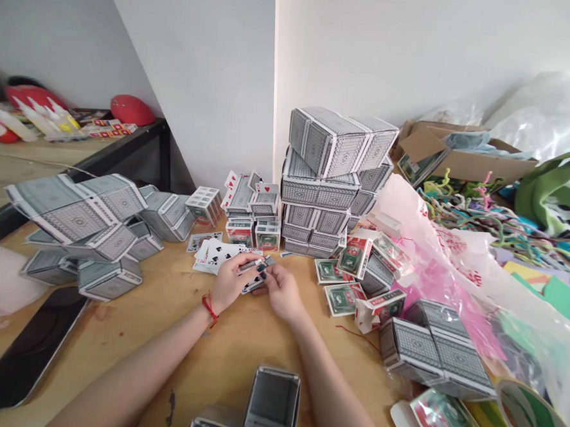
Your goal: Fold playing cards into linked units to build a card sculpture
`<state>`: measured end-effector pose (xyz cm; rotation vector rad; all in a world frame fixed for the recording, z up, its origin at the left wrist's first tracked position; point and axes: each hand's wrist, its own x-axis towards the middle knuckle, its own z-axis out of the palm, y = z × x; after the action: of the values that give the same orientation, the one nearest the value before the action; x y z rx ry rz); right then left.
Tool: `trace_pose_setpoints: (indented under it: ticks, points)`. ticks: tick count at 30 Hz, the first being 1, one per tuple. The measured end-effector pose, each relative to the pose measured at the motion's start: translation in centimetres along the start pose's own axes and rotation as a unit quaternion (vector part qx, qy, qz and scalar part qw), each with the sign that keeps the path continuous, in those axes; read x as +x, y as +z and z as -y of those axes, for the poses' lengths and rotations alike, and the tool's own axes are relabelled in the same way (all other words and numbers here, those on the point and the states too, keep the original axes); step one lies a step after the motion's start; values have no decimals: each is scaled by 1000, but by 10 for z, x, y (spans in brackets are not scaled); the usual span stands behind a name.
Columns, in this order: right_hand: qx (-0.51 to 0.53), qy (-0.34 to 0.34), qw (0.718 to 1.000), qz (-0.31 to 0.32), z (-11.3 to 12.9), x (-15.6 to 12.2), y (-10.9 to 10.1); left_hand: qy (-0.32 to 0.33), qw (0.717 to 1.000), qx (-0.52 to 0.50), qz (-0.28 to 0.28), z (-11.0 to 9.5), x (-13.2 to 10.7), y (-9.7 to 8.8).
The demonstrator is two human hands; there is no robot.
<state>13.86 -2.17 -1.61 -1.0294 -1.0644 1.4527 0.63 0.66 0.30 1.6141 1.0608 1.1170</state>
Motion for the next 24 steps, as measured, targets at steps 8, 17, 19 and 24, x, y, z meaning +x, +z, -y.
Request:
trace_pose_setpoints:
  ticks: [8,17,19,24]
  points:
    - [-48,-16,999,-1,-5,-2,2,0,994,101,-32,4,-1,4]
    - [-62,15,997,53,6,-3,-1,0,998,65,-25,3,0,5]
    - [-69,14,996,49,7,-3,0,-2,998,59,-21,3,0,5]
    - [-93,9,995,24,3,-3,1,-2,999,52,-15,4,0,4]
